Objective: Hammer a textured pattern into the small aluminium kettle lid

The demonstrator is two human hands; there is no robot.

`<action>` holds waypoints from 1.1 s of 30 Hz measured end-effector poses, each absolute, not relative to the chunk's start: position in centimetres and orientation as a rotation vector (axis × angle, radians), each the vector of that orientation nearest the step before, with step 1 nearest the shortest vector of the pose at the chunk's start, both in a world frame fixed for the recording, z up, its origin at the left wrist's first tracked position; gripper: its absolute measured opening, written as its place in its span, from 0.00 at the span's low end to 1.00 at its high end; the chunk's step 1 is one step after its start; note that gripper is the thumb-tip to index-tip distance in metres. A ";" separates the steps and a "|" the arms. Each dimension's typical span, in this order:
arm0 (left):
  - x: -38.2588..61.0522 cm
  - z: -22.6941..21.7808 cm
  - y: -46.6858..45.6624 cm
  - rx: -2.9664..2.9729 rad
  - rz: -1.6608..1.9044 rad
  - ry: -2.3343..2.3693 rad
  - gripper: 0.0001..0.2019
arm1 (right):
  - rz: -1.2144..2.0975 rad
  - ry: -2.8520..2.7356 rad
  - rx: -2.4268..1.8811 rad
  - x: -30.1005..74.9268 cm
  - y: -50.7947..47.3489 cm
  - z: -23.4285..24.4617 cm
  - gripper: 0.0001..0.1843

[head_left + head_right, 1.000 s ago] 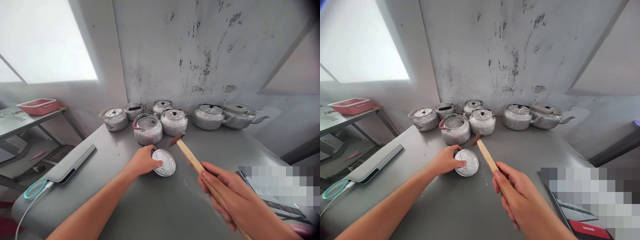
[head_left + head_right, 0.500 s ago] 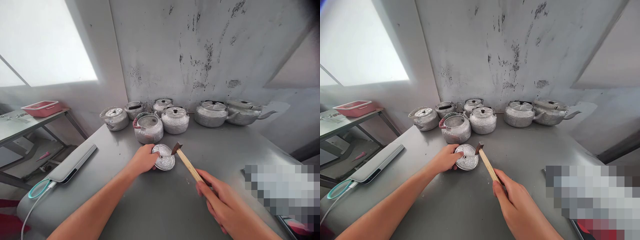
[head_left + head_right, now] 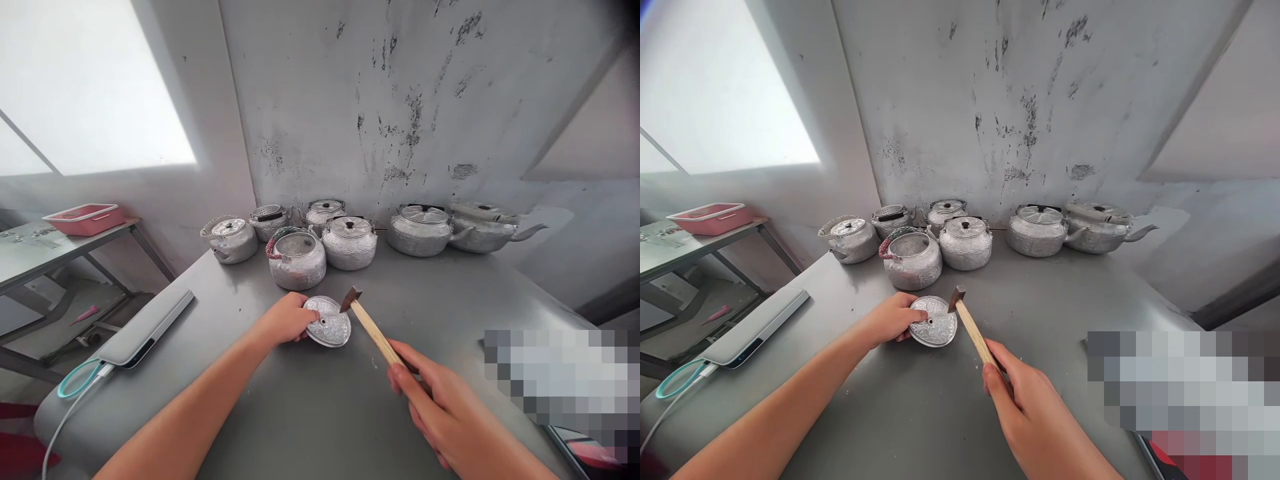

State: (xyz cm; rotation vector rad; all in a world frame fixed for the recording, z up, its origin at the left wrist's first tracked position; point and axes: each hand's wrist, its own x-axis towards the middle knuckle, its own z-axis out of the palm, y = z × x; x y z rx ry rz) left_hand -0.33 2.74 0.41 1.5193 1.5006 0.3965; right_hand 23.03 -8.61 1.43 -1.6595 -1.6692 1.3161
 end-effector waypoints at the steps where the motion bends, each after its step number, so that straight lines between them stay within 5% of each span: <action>1: -0.3 0.4 2.8 1.518 0.385 1.499 0.07 | 1.320 -1.674 -1.650 23.1 -8.6 1.2 0.16; 33: -0.8 -0.3 3.4 1.343 0.436 1.431 0.07 | 1.077 -1.968 -1.581 23.2 -7.8 1.1 0.18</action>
